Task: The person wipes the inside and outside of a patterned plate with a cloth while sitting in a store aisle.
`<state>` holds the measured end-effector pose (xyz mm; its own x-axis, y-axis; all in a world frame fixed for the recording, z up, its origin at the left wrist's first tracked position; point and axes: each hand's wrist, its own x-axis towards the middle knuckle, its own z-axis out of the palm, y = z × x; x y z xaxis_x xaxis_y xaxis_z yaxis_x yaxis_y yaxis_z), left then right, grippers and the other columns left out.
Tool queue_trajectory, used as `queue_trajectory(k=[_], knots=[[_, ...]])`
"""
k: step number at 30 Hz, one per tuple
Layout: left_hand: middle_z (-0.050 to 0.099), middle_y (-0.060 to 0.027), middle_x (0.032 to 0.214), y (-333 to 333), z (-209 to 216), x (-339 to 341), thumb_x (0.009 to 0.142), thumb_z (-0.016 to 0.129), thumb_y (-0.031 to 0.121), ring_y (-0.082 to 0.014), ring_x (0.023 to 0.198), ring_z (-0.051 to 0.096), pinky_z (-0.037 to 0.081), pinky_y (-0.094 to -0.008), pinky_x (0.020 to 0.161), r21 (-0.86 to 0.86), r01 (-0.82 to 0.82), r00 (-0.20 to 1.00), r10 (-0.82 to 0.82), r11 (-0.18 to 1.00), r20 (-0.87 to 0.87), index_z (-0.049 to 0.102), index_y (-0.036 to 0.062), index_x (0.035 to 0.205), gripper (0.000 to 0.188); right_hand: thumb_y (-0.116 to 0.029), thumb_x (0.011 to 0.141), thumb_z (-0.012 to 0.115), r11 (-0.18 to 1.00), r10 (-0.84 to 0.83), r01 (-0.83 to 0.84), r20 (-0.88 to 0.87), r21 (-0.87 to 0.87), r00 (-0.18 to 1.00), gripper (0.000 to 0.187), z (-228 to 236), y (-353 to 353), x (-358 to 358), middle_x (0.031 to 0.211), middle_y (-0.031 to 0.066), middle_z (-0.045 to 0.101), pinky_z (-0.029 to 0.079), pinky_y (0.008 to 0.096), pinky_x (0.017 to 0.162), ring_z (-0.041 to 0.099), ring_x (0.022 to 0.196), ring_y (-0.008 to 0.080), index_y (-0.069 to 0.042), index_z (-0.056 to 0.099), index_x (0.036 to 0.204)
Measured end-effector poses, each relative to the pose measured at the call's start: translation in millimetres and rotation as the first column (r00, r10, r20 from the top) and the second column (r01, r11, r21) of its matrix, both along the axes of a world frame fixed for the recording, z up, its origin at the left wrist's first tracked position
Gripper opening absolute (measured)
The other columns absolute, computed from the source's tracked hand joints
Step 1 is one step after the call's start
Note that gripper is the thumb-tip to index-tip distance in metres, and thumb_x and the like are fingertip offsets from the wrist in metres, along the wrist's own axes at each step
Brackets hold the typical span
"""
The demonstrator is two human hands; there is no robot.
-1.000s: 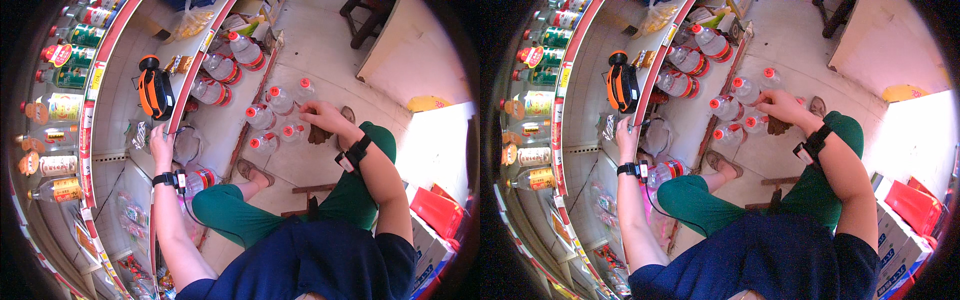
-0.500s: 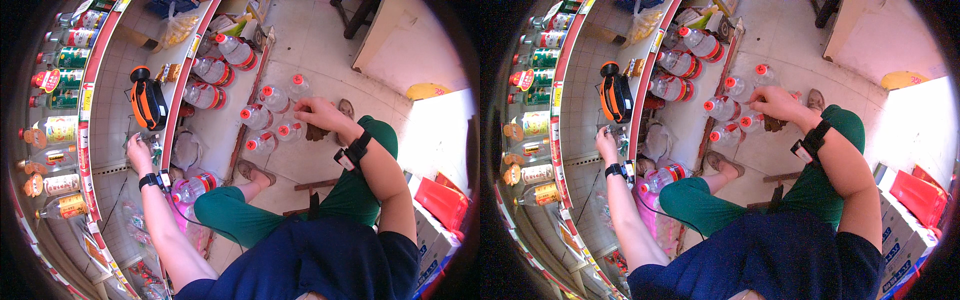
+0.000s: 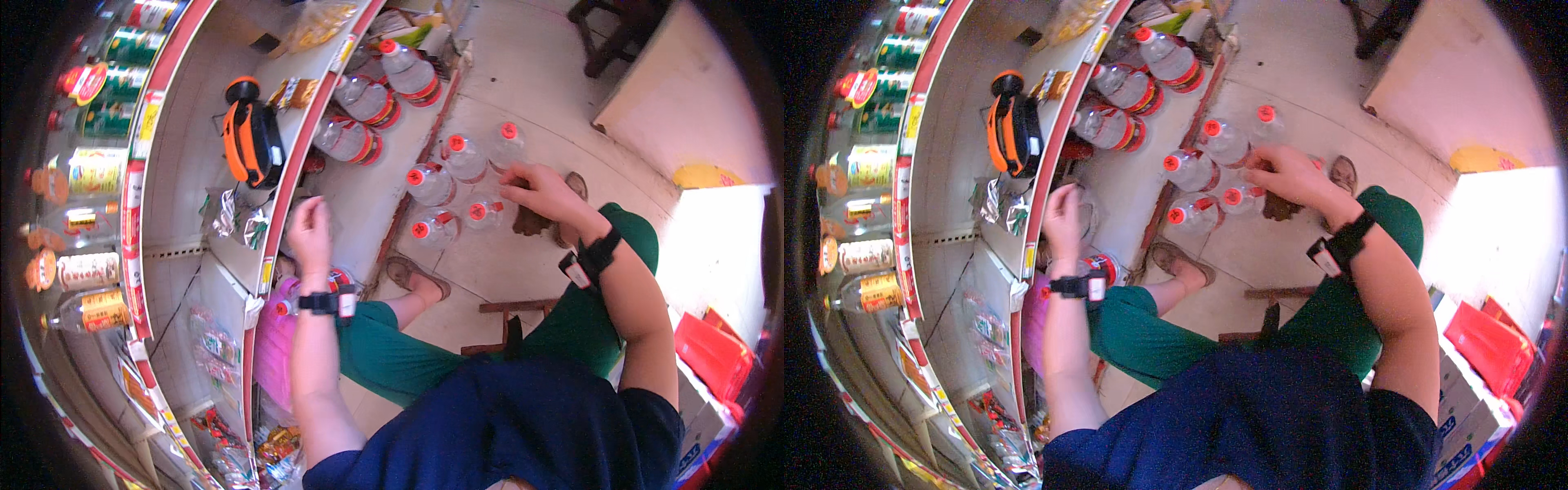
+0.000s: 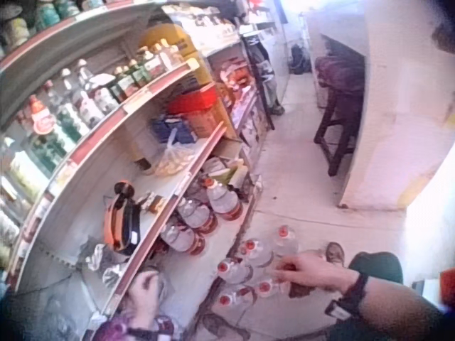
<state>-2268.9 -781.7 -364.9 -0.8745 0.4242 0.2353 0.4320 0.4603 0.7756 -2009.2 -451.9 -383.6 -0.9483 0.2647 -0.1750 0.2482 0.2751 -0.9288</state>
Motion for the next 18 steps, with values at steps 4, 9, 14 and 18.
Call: queue_trajectory(k=[4,9,14,18], knots=[[0.063,-0.0034,0.09,9,-94,-4,0.092,0.062,0.012,-0.0142,0.081,0.06,0.049,-0.0261,0.072,0.323,-0.357,0.79,0.099,0.876,0.604,0.059,0.0039,0.108,0.019,-0.015,0.088,0.064,0.999,0.012,-0.015,0.11,0.032,0.994,0.022,-11,-3,-2,0.081,0.0024,0.06,0.047,0.0255,0.068,0.057,0.076,0.0106,0.003,0.061,0.101],[0.059,-0.0069,0.094,-30,-198,-47,0.09,0.062,0.016,-0.0181,0.086,0.06,0.052,-0.0301,0.076,0.288,-0.72,0.455,0.116,0.631,0.883,0.055,0.002,0.108,0.023,-0.019,0.086,0.064,0.998,-0.047,0.054,0.15,-0.042,0.988,0.025,-25,-11,-12,0.083,0.0114,0.065,0.049,0.0322,0.074,0.061,0.077,0.0185,0.002,0.063,0.099],[0.05,-0.0108,0.112,-84,-266,-104,0.086,0.068,0.029,-0.0222,0.094,0.052,0.049,-0.034,0.083,0.071,-0.932,0.178,0.28,0.356,0.943,0.047,0.0005,0.119,0.048,-0.015,0.087,0.064,0.994,-0.002,-0.003,0.044,0.111,0.999,0.021,-23,-14,-42,0.083,0.0075,0.063,0.048,0.0289,0.072,0.059,0.08,0.0138,0.003,0.062,0.097],[0.046,-0.0114,0.117,-116,-306,-135,0.085,0.068,0.037,-0.0221,0.095,0.05,0.049,-0.0332,0.082,0.012,-0.91,0.165,0.336,0.414,0.927,0.044,0.0002,0.124,0.059,-0.014,0.089,0.063,1.0,0.007,-0.006,0.281,-0.004,0.96,0.019,-2,-20,-65,0.079,0.0053,0.063,0.05,0.0274,0.064,0.063,0.074,0.0131,0.002,0.06,0.098]])
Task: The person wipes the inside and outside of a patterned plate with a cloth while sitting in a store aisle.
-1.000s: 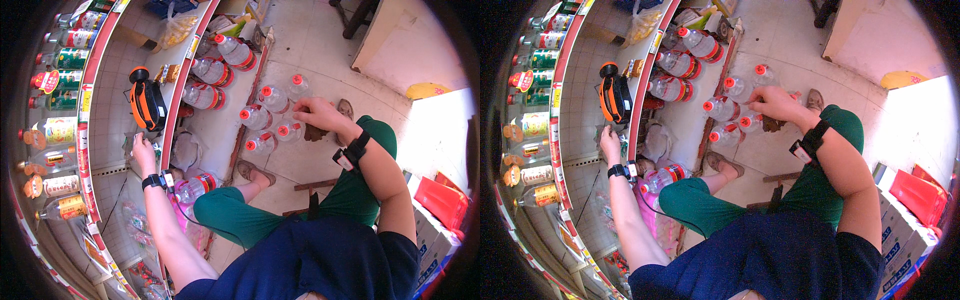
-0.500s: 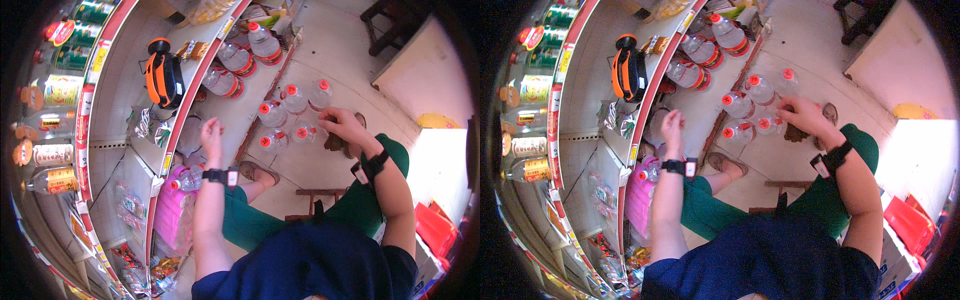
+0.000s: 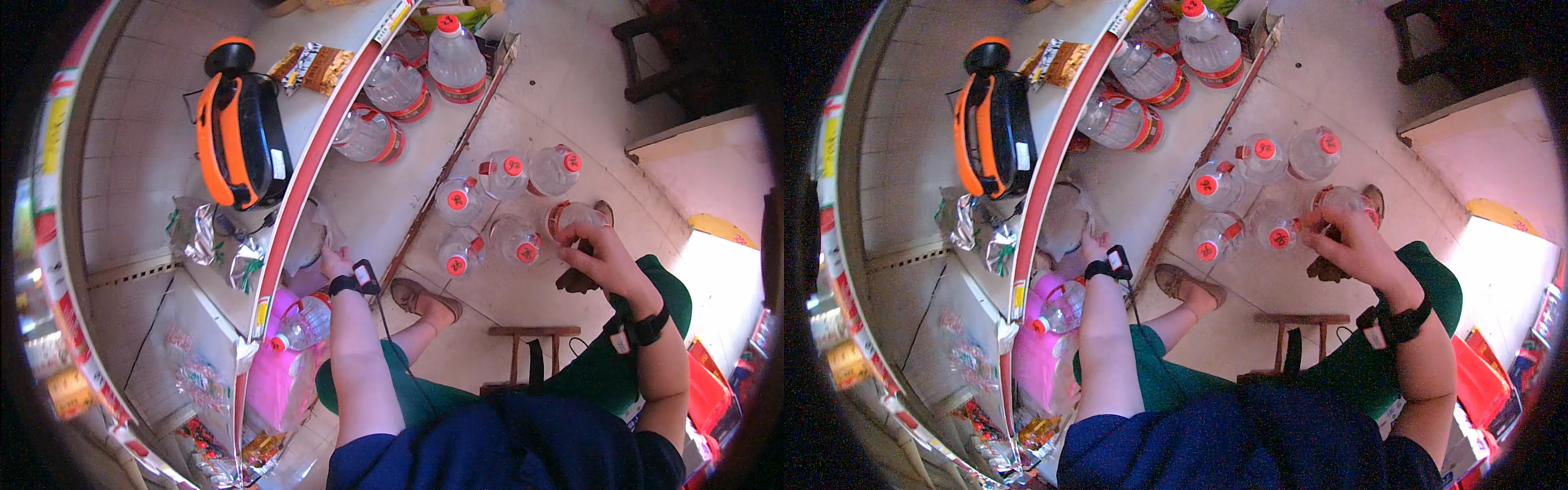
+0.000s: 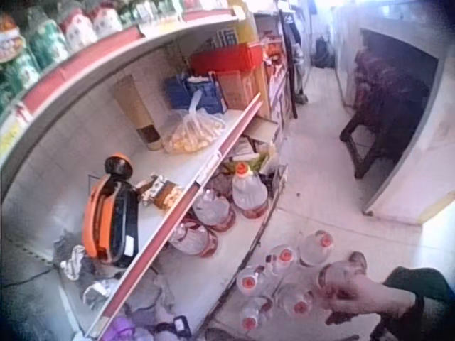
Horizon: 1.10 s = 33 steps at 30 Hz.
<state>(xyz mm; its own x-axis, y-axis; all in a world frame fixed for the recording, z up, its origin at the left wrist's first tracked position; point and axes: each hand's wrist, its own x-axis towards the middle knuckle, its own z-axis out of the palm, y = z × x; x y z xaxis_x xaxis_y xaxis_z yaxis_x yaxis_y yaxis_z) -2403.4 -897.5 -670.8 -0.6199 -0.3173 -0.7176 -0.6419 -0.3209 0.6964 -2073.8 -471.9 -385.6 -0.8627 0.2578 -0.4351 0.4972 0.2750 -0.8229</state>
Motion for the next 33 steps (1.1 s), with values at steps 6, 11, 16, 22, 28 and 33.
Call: queue_trajectory(k=[6,11,16,22,28,33], knots=[[0.05,-0.0137,0.105,-43,-56,-48,0.09,0.058,0.05,-0.0242,0.092,0.054,0.051,-0.0346,0.08,0.091,-0.113,0.992,0.118,0.989,-0.05,0.047,0.0005,0.12,0.059,-0.008,0.093,0.058,0.945,-0.066,0.152,0.286,-0.29,0.956,0.015,-12,0,-24,0.079,0.0017,0.063,0.052,0.0221,0.051,0.069,0.066,0.0135,0.0,0.055,0.106],[0.06,-0.014,0.113,-88,-83,-87,0.096,0.048,0.03,-0.0267,0.102,0.06,0.055,-0.0409,0.087,0.179,-0.206,0.978,0.206,0.962,0.014,0.053,0.0025,0.123,0.039,-0.01,0.093,0.059,0.914,-0.087,0.183,0.265,-0.361,0.96,0.016,-17,-4,-36,0.076,0.0021,0.061,0.05,0.0222,0.051,0.067,0.065,0.0098,0.0,0.056,0.104],[0.06,-0.0134,0.121,-84,-131,-83,0.094,0.044,0.018,-0.0285,0.112,0.059,0.055,-0.043,0.089,0.116,-0.087,0.996,0.089,0.989,-0.011,0.055,0.0024,0.125,0.036,-0.009,0.092,0.06,0.944,-0.082,0.168,0.288,-0.285,0.954,0.017,-26,-3,-34,0.079,0.0028,0.061,0.051,0.0226,0.052,0.068,0.066,0.0103,0.001,0.056,0.104],[0.063,-0.0144,0.113,-109,-124,-56,0.095,0.048,0.015,-0.0269,0.103,0.063,0.053,-0.04,0.093,-0.27,0.457,0.82,-0.519,0.848,-0.242,0.056,-0.0008,0.12,0.03,-0.01,0.092,0.06,0.948,-0.031,0.087,0.184,-0.305,0.983,0.016,-23,-9,-36,0.079,0.0044,0.061,0.05,0.0234,0.051,0.068,0.065,0.0108,0.001,0.056,0.104],[0.061,-0.0128,0.109,-24,-78,12,0.096,0.052,0.015,-0.0262,0.097,0.06,0.054,-0.0413,0.086,0.143,0.221,0.973,-0.208,0.965,-0.098,0.054,0.0007,0.114,0.023,-0.01,0.092,0.059,0.959,-0.01,0.061,0.182,-0.278,0.983,0.018,-14,-4,-18,0.078,0.0059,0.063,0.05,0.0242,0.051,0.067,0.063,0.0112,0.001,0.057,0.106],[0.061,-0.0141,0.104,46,-47,62,0.092,0.058,0.01,-0.0257,0.095,0.06,0.054,-0.0391,0.083,0.152,0.066,0.994,-0.079,0.986,0.079,0.057,0.0006,0.103,0.015,-0.011,0.092,0.059,0.963,-0.048,0.086,0.149,-0.257,0.988,0.02,-13,3,-1,0.078,0.0075,0.064,0.051,0.0249,0.052,0.067,0.061,0.012,0.001,0.058,0.108]])
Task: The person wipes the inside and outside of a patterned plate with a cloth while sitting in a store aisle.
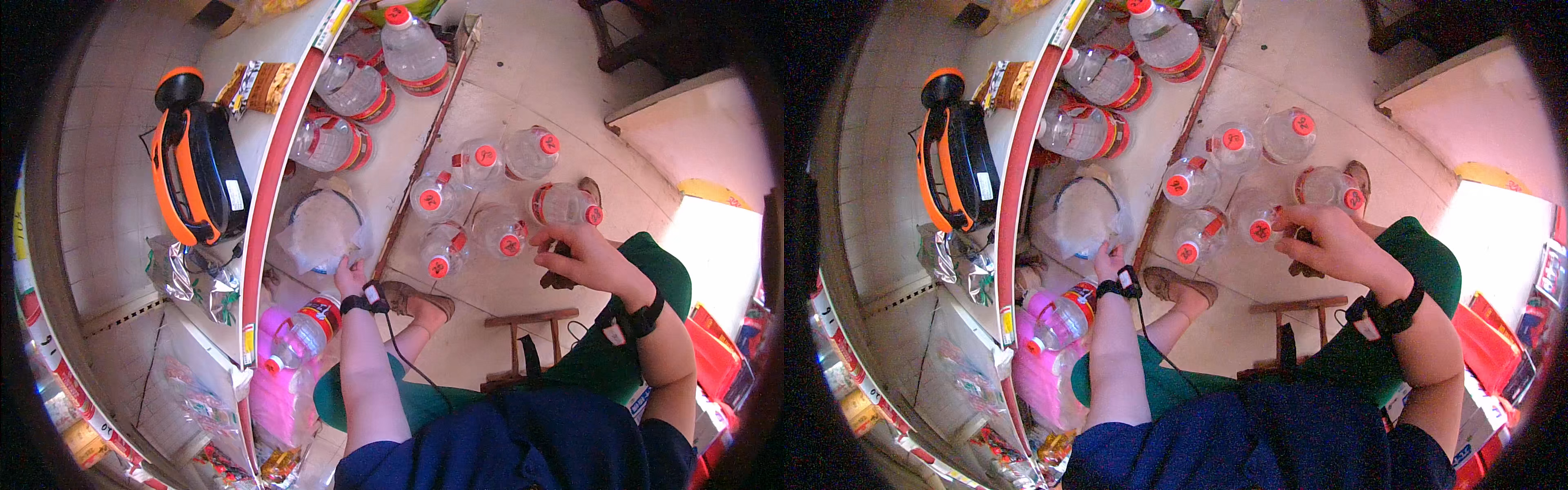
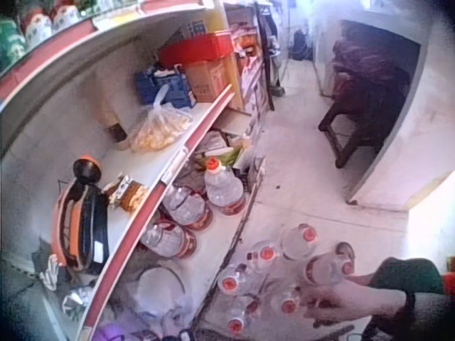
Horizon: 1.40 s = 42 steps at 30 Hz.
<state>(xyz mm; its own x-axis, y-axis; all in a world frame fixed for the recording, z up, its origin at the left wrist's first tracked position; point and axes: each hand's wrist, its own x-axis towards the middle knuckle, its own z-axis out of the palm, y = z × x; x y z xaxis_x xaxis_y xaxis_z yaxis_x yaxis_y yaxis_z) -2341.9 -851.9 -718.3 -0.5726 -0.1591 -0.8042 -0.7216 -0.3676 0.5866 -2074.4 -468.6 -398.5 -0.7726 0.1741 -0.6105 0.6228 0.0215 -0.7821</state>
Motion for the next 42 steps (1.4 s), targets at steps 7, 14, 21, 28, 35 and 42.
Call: queue_trajectory(k=[7,14,21,28,35,42], knots=[[0.058,-0.0166,0.111,-16,14,-5,0.087,0.062,0.009,-0.0298,0.09,0.061,0.055,-0.0451,0.08,-0.1,-0.046,0.999,0.044,0.994,-0.02,0.052,-0.0019,0.116,0.032,-0.009,0.092,0.06,0.996,0.093,-0.092,-0.069,0.014,0.993,0.02,1,8,5,0.087,0.0038,0.06,0.051,0.0223,0.05,0.07,0.067,0.0121,0.001,0.057,0.109],[0.056,-0.0203,0.115,1,35,8,0.085,0.062,0.007,-0.0363,0.093,0.062,0.057,-0.0466,0.078,-0.218,-0.053,0.996,0.035,0.975,-0.087,0.043,-0.0019,0.124,0.044,-0.016,0.09,0.061,0.997,0.067,-0.065,-0.056,0.043,0.996,0.021,10,9,8,0.074,0.0107,0.065,0.051,0.0316,0.057,0.065,0.061,0.0181,0.002,0.06,0.101],[0.056,-0.0257,0.116,-53,22,-8,0.083,0.062,0.006,-0.0392,0.089,0.064,0.055,-0.0479,0.081,-0.512,-0.035,0.949,-0.133,0.859,-0.287,0.041,-0.0102,0.122,0.048,-0.018,0.089,0.062,0.991,0.108,-0.096,-0.128,0.096,0.986,0.022,13,8,5,0.073,0.0119,0.064,0.051,0.0338,0.06,0.066,0.064,0.0219,0.001,0.061,0.101],[0.066,-0.0239,0.1,-3,66,2,0.075,0.072,0.011,-0.0362,0.087,0.066,0.05,-0.0407,0.08,-0.999,-0.007,0.723,-0.69,0.053,-0.042,0.061,-0.0115,0.102,0.036,-0.016,0.088,0.063,0.982,0.117,-0.097,-0.116,0.164,0.986,0.022,4,14,14,0.073,0.0117,0.064,0.051,0.0342,0.06,0.066,0.064,0.0217,0.001,0.061,0.102],[0.066,-0.0205,0.111,-17,64,-14,0.079,0.072,0.017,-0.0311,0.097,0.064,0.048,-0.0409,0.086,-0.789,0.336,0.837,-0.548,0.514,-0.001,0.062,-0.0051,0.112,0.041,-0.015,0.089,0.062,0.994,0.086,-0.082,-0.053,0.07,0.995,0.021,-3,10,8,0.072,0.0101,0.064,0.052,0.0317,0.055,0.066,0.059,0.018,0.001,0.06,0.102],[0.066,-0.0216,0.102,-143,3,-93,0.08,0.066,0.015,-0.0266,0.095,0.065,0.052,-0.0421,0.077,-0.898,0.319,0.82,-0.563,0.302,0.102,0.064,-0.0057,0.105,0.033,-0.015,0.089,0.062,0.99,0.13,-0.124,-0.105,0.063,0.986,0.021,5,2,-10,0.073,0.0107,0.065,0.052,0.0318,0.056,0.066,0.059,0.0181,0.001,0.06,0.102]])
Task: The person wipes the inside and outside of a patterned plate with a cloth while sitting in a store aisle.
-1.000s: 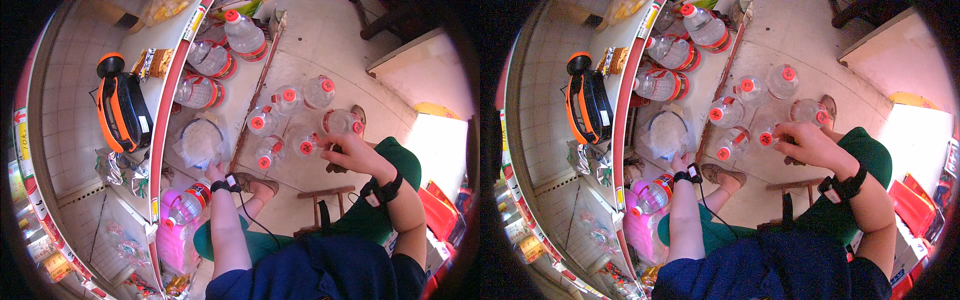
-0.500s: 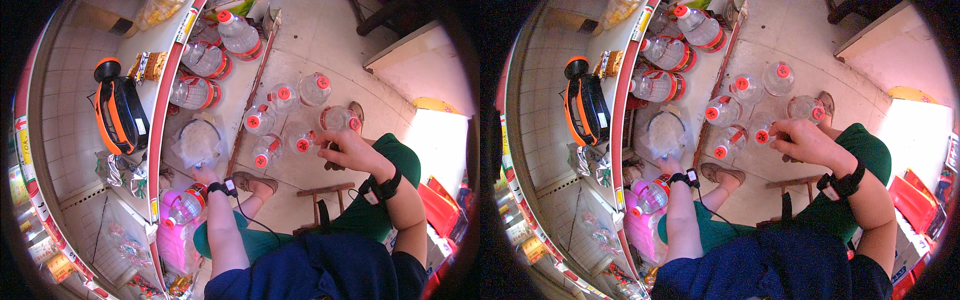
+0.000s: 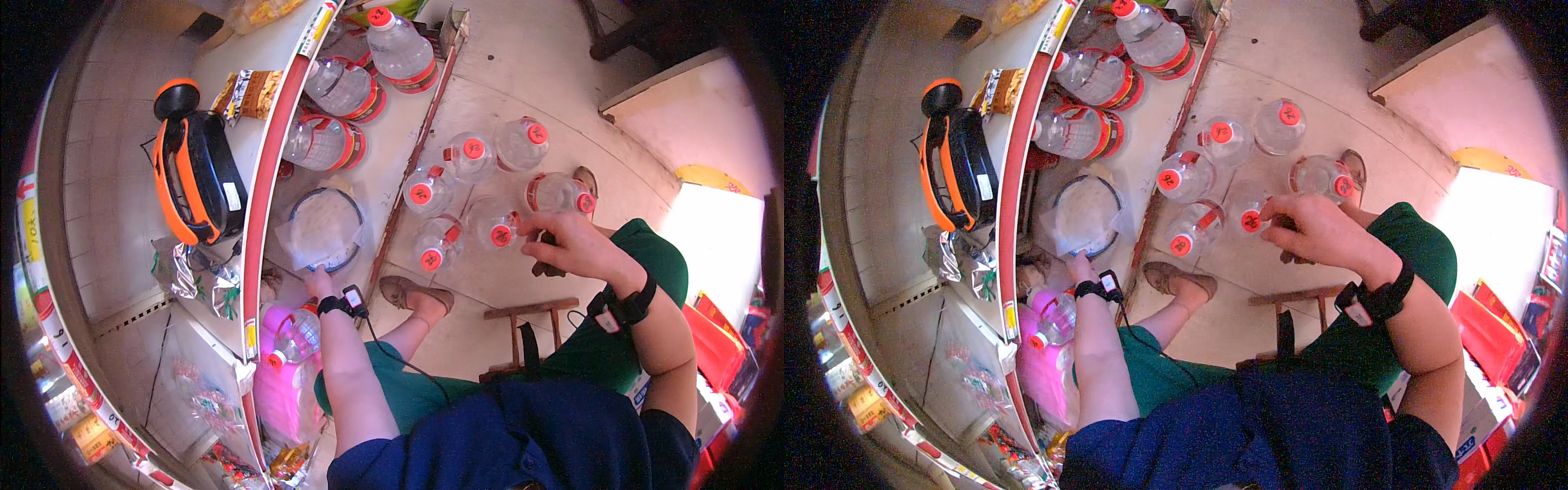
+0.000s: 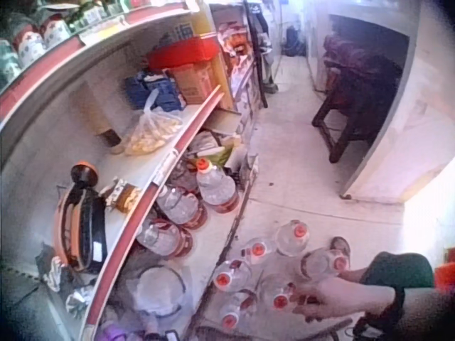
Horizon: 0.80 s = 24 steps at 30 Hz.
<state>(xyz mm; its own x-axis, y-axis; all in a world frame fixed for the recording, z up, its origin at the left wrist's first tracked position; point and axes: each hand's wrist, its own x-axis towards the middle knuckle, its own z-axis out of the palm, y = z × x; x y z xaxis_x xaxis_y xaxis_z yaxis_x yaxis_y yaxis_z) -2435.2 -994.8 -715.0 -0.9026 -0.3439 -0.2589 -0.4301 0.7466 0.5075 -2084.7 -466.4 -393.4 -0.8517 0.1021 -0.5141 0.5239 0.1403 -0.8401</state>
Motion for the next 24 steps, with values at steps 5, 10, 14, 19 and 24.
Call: queue_trajectory(k=[5,10,14,19,24], knots=[[0.064,-0.0149,0.099,68,31,42,0.079,0.063,0.003,-0.0282,0.09,0.064,0.055,-0.0439,0.07,0.591,-0.303,0.952,0.272,0.748,0.144,0.06,-0.0031,0.105,0.028,-0.016,0.089,0.062,0.997,-0.017,0.01,0.087,0.073,0.996,0.021,-4,1,17,0.077,0.0125,0.066,0.052,0.0343,0.061,0.067,0.068,0.0224,0.001,0.062,0.102],[0.062,-0.0127,0.1,66,86,44,0.079,0.061,-0.004,-0.0278,0.084,0.064,0.058,-0.0424,0.067,0.749,-0.304,0.952,0.21,0.589,0.222,0.056,0.0006,0.107,0.029,-0.02,0.086,0.064,0.989,0.003,0.005,-0.054,0.145,0.999,0.025,-4,1,27,0.08,0.0147,0.067,0.051,0.0371,0.065,0.067,0.072,0.0267,0.001,0.063,0.1],[0.062,-0.0132,0.099,66,116,66,0.077,0.06,-0.006,-0.0299,0.083,0.064,0.059,-0.0452,0.069,0.743,-0.298,0.954,0.2,0.599,0.221,0.055,0.0006,0.107,0.032,-0.024,0.084,0.065,0.972,0.036,-0.005,-0.129,0.233,0.991,0.029,-15,2,39,0.08,0.0168,0.067,0.051,0.0382,0.067,0.066,0.074,0.0299,0.001,0.063,0.098],[0.062,-0.0124,0.099,81,175,121,0.076,0.055,-0.005,-0.0283,0.09,0.062,0.057,-0.0486,0.078,0.782,-0.274,0.962,0.169,0.56,0.216,0.058,0.0037,0.105,0.031,-0.025,0.083,0.065,0.957,0.03,0.018,-0.163,0.289,0.986,0.029,-16,5,52,0.079,0.0163,0.066,0.051,0.0379,0.067,0.066,0.073,0.0288,0.0,0.064,0.098],[0.063,-0.01,0.102,106,234,167,0.077,0.055,-0.004,-0.0265,0.094,0.062,0.055,-0.0472,0.083,0.871,-0.088,0.994,-0.017,0.484,0.11,0.058,0.0038,0.108,0.033,-0.026,0.083,0.065,0.941,0.005,0.091,-0.281,0.326,0.96,0.03,-16,4,61,0.081,0.0152,0.067,0.051,0.0376,0.068,0.066,0.074,0.0276,0.0,0.064,0.098]])
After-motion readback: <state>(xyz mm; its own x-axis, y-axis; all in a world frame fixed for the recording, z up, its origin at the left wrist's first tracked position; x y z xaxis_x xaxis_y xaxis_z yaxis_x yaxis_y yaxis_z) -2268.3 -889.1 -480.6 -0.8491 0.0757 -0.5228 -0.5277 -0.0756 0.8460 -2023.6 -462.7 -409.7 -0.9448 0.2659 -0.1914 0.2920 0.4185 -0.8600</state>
